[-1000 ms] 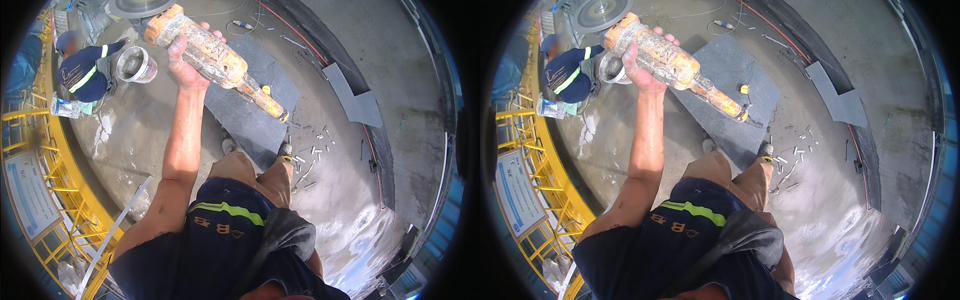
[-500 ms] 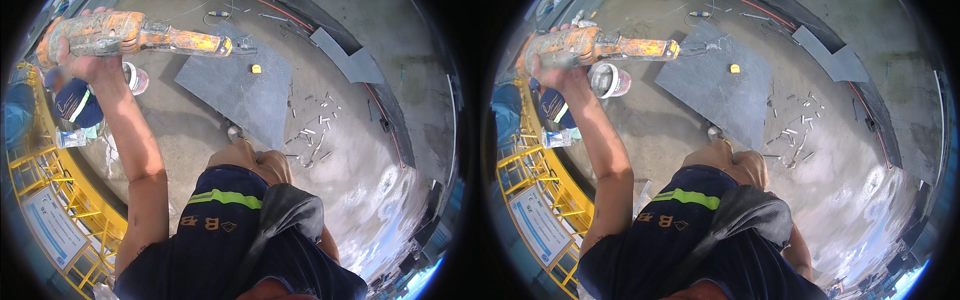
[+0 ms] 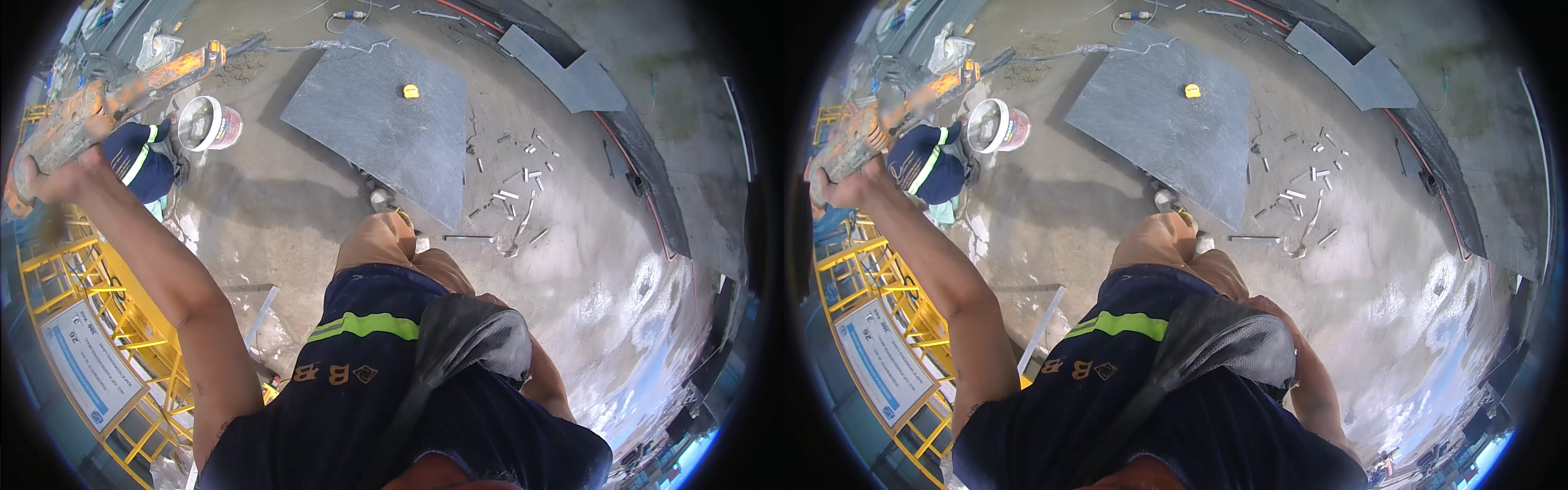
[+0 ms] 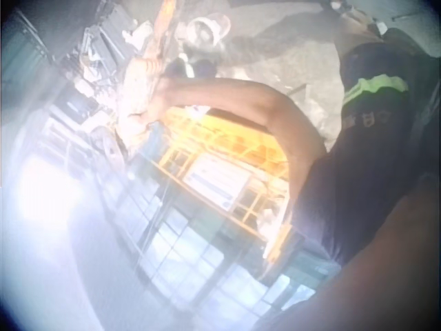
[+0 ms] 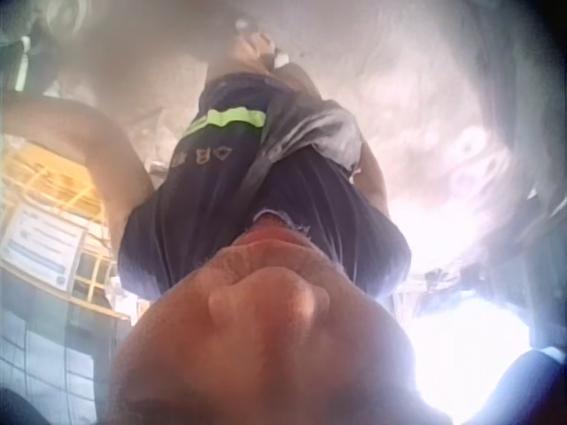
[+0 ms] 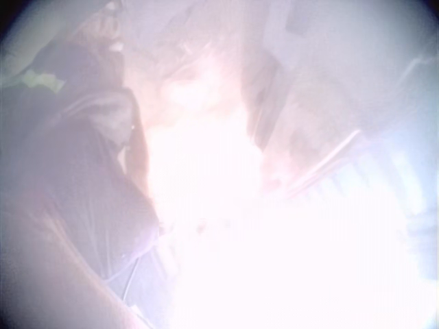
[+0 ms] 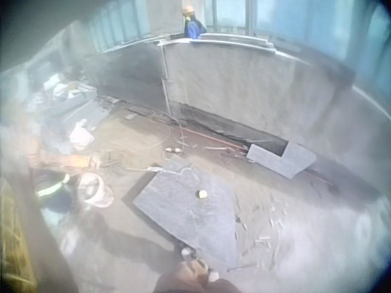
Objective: The person uses an angle grinder to cut and grind a large rectangular tile on the floor. They reposition the tile and continue grinding along its edges and surface, producing dust and debris.
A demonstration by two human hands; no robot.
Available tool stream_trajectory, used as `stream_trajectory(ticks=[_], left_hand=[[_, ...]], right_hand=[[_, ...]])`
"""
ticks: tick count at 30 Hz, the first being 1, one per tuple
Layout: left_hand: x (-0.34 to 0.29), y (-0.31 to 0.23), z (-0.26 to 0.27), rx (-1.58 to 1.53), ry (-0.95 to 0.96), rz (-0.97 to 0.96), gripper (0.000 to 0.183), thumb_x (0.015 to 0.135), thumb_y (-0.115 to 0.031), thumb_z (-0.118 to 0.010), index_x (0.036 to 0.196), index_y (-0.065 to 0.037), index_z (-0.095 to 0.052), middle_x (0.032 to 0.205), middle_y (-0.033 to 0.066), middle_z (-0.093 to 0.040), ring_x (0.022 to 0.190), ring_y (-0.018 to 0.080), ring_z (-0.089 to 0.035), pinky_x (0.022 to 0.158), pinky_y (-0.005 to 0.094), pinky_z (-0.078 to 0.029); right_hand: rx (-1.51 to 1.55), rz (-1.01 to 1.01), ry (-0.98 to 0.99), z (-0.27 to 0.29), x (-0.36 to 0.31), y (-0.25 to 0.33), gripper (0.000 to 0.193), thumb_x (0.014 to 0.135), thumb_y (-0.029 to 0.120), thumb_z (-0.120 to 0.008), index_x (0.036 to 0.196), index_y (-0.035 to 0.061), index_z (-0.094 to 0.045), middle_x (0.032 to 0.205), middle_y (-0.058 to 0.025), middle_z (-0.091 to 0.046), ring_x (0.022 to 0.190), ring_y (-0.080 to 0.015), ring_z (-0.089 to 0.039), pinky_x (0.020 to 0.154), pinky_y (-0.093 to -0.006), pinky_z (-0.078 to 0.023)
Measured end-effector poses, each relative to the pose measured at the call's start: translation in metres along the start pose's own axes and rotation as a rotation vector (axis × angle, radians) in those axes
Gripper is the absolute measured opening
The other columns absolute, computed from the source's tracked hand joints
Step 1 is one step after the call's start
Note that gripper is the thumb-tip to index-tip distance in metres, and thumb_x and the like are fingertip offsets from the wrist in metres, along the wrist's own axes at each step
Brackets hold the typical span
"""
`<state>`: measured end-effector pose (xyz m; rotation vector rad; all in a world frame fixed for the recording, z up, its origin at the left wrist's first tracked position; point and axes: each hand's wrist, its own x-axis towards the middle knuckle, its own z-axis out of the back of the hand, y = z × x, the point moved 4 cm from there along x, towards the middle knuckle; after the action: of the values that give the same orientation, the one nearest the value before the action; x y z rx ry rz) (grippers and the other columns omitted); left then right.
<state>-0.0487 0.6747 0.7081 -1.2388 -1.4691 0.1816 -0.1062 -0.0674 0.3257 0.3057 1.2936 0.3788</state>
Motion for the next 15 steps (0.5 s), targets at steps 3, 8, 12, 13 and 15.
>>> stream_trajectory(ticks=[3,8,12,13,15], left_hand=[[0.012,-0.044,0.038,-0.040,-0.106,-0.035,0.068,0.084,-0.040,-0.059,0.131,0.009,-0.052,0.129,0.0315,-0.052,0.123,0.0531,-0.055,0.115,0.0747,-0.039],[0.031,-0.123,0.113,-0.017,-0.089,0.005,0.070,0.089,-0.039,-0.058,0.138,0.009,-0.044,0.130,0.0294,-0.050,0.127,0.0517,-0.053,0.114,0.0734,-0.042],[0.002,-0.170,0.143,0.077,-0.139,-0.026,0.071,0.090,-0.042,-0.062,0.138,0.008,-0.045,0.132,0.0285,-0.048,0.130,0.0502,-0.052,0.112,0.0703,-0.045],[-0.013,-0.171,0.146,0.111,-0.171,-0.071,0.068,0.092,-0.041,-0.062,0.137,0.007,-0.048,0.130,0.0290,-0.051,0.128,0.0499,-0.054,0.111,0.0691,-0.047],[-0.042,-0.166,0.153,0.123,-0.303,-0.041,0.065,0.094,-0.041,-0.059,0.137,0.007,-0.050,0.130,0.0305,-0.053,0.125,0.0506,-0.057,0.110,0.0682,-0.049]], right_hand=[[-0.037,0.056,-0.003,-0.009,-0.005,-0.001,0.045,0.113,0.045,-0.046,0.128,0.0129,-0.074,0.121,-0.0266,-0.073,0.121,-0.0423,-0.069,0.105,-0.0481,-0.055],[-0.150,0.132,0.009,-0.029,-0.011,-0.009,0.045,0.113,0.044,-0.046,0.129,0.0125,-0.074,0.122,-0.0270,-0.072,0.122,-0.0424,-0.069,0.106,-0.0477,-0.055],[-0.127,0.046,0.038,-0.038,0.001,-0.019,0.047,0.113,0.045,-0.045,0.132,0.0103,-0.071,0.122,-0.0270,-0.072,0.120,-0.0411,-0.070,0.107,-0.0474,-0.054],[-0.071,-0.044,0.039,-0.038,0.002,-0.025,0.048,0.114,0.045,-0.044,0.132,0.0096,-0.071,0.122,-0.0268,-0.072,0.120,-0.0412,-0.070,0.107,-0.0478,-0.054],[0.009,-0.055,0.069,-0.036,0.009,-0.030,0.049,0.113,0.046,-0.045,0.130,0.0075,-0.071,0.120,-0.0264,-0.074,0.118,-0.0404,-0.071,0.105,-0.0475,-0.054]])
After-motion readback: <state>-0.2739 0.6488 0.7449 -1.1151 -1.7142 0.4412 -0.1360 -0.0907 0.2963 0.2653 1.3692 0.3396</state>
